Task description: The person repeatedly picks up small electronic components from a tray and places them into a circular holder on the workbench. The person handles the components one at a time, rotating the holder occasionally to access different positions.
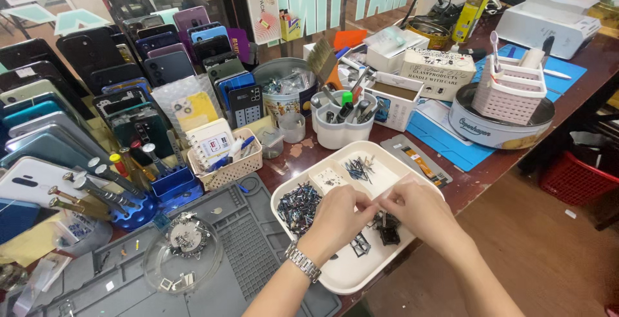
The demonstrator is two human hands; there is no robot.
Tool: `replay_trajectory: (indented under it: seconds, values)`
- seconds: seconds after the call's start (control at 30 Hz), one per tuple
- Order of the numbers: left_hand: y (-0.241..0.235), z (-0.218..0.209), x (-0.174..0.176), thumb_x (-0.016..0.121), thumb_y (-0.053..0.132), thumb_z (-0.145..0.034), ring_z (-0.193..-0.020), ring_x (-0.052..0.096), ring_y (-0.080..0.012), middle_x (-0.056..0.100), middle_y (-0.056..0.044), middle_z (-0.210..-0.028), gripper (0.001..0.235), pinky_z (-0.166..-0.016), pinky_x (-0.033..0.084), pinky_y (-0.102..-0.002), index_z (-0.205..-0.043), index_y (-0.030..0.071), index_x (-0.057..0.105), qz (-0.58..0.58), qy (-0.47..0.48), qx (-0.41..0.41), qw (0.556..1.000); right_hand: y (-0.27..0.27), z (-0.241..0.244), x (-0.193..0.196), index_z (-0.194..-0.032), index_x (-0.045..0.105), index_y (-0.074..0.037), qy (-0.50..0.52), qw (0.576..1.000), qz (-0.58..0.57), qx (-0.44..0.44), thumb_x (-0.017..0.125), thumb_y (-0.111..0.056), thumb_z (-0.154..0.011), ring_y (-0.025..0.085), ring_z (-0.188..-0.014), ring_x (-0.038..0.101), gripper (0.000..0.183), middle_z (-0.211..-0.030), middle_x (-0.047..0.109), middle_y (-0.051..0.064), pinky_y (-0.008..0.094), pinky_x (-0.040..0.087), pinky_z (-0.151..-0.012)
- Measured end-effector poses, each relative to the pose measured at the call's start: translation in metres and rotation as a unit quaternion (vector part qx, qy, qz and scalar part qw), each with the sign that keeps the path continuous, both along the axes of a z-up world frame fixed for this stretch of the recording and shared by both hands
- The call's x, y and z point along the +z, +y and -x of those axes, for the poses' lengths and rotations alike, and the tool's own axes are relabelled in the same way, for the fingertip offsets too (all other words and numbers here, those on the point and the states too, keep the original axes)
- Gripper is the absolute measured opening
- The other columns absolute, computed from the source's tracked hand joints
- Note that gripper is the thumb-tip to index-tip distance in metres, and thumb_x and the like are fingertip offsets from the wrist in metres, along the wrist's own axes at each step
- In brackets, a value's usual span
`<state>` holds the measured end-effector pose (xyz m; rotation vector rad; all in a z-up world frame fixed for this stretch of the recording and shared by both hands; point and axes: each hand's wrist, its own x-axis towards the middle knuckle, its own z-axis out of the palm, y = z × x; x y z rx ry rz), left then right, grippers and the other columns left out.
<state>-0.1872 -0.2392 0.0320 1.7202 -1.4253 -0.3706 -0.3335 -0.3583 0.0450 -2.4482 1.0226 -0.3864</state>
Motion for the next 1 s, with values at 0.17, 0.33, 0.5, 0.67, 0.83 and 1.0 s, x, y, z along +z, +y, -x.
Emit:
replay_trajectory:
  seconds: [0.17, 0.33, 0.5, 0.67, 0.83, 1.0]
  values:
    - [0.008, -0.003, -0.001, 0.070, 0.023, -0.087, -0.067, 0.070, -0.0224, 0.077, -0.013, -0.077, 0.021, -0.068, 0.055, -0.035, -0.089, 0.005, 0.080, -0.014, 0.055, 0.023, 0.998, -0.018, 0.002, -0.015, -0.113, 0.068, -0.006, -0.105, 0.967, -0.231, 0.013, 0.060, -0.030, -0.096, 0.019, -0.076, 0.059, 0.031, -0.087, 0.067, 0.008, 0.033, 0.050, -0.069]
    - [0.020, -0.011, -0.001, 0.067, 0.022, -0.088, -0.063, 0.067, -0.0140, 0.074, -0.008, -0.074, 0.023, -0.061, 0.053, -0.031, -0.098, 0.007, 0.080, 0.012, 0.103, 0.036, 0.994, -0.019, 0.005, -0.028, -0.122, 0.064, 0.002, -0.237, 0.844, -0.470, 0.103, 0.054, -0.016, -0.099, 0.016, -0.086, 0.059, 0.031, -0.094, 0.065, 0.007, 0.029, 0.050, -0.074]
    - [0.029, -0.014, -0.001, 0.067, 0.021, -0.089, -0.060, 0.064, -0.0100, 0.070, -0.005, -0.068, 0.023, -0.057, 0.050, -0.027, -0.101, 0.005, 0.079, 0.001, 0.123, 0.051, 0.991, -0.009, -0.001, -0.020, -0.117, 0.063, 0.003, -0.227, 0.816, -0.523, 0.093, 0.054, -0.015, -0.095, 0.017, -0.101, 0.072, 0.030, -0.106, 0.075, 0.009, 0.030, 0.058, -0.094]
    - [0.034, -0.013, -0.001, 0.068, 0.021, -0.089, -0.058, 0.063, -0.0103, 0.071, -0.005, -0.068, 0.022, -0.056, 0.049, -0.028, -0.101, 0.006, 0.080, -0.007, 0.136, 0.048, 0.989, -0.005, 0.000, -0.006, -0.109, 0.077, -0.003, -0.153, 0.940, -0.267, 0.147, 0.066, -0.014, -0.093, 0.014, -0.097, 0.069, 0.023, -0.103, 0.078, 0.006, 0.030, 0.055, -0.089]
    - [0.033, -0.005, -0.003, 0.069, 0.022, -0.089, -0.059, 0.065, -0.0105, 0.073, -0.006, -0.069, 0.022, -0.057, 0.050, -0.028, -0.099, 0.005, 0.079, -0.033, 0.142, 0.043, 0.988, 0.010, 0.003, -0.001, -0.100, 0.075, -0.013, -0.021, 0.993, 0.046, 0.102, 0.071, -0.016, -0.087, 0.022, -0.093, 0.066, 0.013, -0.096, 0.075, 0.004, 0.034, 0.053, -0.084]
    - [0.032, 0.008, -0.008, 0.070, 0.020, -0.088, -0.068, 0.071, -0.0170, 0.075, -0.010, -0.081, 0.022, -0.064, 0.056, -0.032, -0.101, 0.005, 0.079, 0.037, 0.072, 0.016, 0.997, 0.027, -0.004, -0.002, -0.094, 0.070, -0.012, -0.014, 0.991, 0.078, 0.111, 0.066, -0.007, -0.081, 0.025, -0.097, 0.062, 0.014, -0.087, 0.071, 0.007, 0.040, 0.051, -0.081]
